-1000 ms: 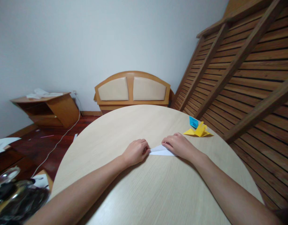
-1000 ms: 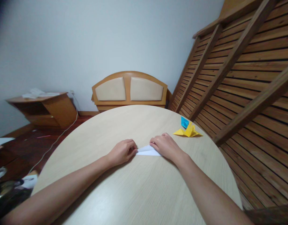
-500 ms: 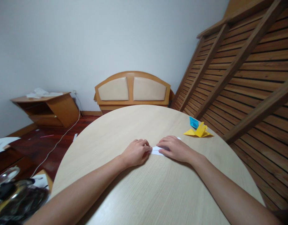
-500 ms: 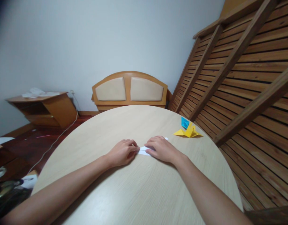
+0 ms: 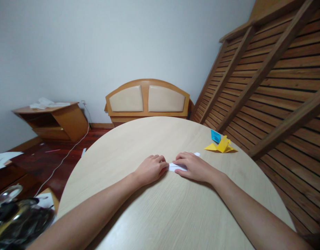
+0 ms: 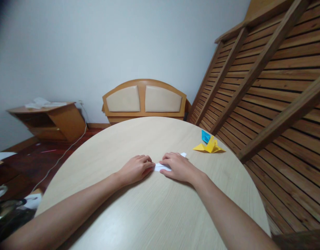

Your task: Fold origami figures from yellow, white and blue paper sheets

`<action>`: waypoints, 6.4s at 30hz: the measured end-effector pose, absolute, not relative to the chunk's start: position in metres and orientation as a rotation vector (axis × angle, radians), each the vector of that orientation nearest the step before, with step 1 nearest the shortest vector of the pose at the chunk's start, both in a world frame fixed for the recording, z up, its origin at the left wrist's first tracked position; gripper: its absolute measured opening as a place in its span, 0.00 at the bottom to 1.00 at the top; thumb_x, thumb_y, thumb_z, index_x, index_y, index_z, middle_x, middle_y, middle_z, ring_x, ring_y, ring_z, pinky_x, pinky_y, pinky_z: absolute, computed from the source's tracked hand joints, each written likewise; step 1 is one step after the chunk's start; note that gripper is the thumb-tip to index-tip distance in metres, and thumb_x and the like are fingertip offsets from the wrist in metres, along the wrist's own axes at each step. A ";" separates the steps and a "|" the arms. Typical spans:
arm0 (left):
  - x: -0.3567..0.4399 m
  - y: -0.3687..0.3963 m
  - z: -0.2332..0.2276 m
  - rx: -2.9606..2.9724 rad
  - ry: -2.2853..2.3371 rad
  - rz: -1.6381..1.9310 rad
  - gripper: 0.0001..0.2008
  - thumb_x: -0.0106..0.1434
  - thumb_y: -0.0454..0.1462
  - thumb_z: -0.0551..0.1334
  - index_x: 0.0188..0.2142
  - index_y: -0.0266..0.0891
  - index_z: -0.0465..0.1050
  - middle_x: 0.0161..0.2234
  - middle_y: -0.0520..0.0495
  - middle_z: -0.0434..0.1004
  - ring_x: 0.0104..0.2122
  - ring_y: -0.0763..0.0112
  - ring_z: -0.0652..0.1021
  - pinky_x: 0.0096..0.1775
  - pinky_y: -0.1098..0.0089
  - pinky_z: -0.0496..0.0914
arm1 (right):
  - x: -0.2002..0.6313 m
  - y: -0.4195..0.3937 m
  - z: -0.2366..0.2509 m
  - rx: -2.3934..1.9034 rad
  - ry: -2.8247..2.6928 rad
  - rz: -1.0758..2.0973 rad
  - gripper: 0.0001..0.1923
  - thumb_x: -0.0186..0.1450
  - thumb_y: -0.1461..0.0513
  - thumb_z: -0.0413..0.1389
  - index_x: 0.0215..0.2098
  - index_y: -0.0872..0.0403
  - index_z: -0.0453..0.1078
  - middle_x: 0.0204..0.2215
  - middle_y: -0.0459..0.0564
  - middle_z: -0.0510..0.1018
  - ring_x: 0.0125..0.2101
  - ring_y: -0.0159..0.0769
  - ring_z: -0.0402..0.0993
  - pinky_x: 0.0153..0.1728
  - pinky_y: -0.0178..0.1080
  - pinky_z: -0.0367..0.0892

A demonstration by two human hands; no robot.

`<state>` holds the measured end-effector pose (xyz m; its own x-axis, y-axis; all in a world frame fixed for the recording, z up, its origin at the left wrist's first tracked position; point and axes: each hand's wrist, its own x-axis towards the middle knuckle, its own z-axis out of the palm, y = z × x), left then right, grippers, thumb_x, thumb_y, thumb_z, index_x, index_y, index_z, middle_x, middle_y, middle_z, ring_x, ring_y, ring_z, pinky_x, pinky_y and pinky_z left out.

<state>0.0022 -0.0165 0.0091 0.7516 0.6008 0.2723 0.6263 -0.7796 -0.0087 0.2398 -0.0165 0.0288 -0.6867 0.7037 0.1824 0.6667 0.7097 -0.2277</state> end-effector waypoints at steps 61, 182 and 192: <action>-0.001 -0.008 0.002 -2.793 -1.034 -0.834 0.10 0.70 0.37 0.57 0.40 0.39 0.78 0.33 0.46 0.80 0.33 0.69 0.77 0.36 0.70 0.70 | 0.234 -0.021 0.037 -1.178 -2.523 0.088 0.09 0.71 0.60 0.54 0.41 0.52 0.76 0.37 0.51 0.82 0.39 0.41 0.77 0.41 0.41 0.63; -0.001 -0.013 0.009 -2.730 -1.026 -0.651 0.11 0.69 0.31 0.54 0.44 0.39 0.75 0.34 0.44 0.80 0.36 0.65 0.77 0.37 0.66 0.71 | 0.227 -0.021 0.036 -1.085 -2.552 -0.158 0.07 0.69 0.65 0.55 0.42 0.52 0.76 0.36 0.49 0.84 0.37 0.41 0.79 0.40 0.41 0.66; 0.001 -0.017 0.010 -2.775 -1.127 -0.773 0.14 0.67 0.28 0.53 0.49 0.40 0.69 0.38 0.46 0.80 0.38 0.65 0.76 0.36 0.68 0.70 | 0.236 -0.016 0.033 -0.991 -2.583 -0.143 0.18 0.69 0.69 0.55 0.54 0.47 0.72 0.43 0.48 0.83 0.43 0.40 0.79 0.45 0.43 0.68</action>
<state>0.0005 -0.0167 0.0099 0.6099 0.6412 0.4657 0.6653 -0.7336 0.1388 0.2364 -0.0157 0.0330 -0.6847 0.6258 0.3736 0.6633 0.7475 -0.0365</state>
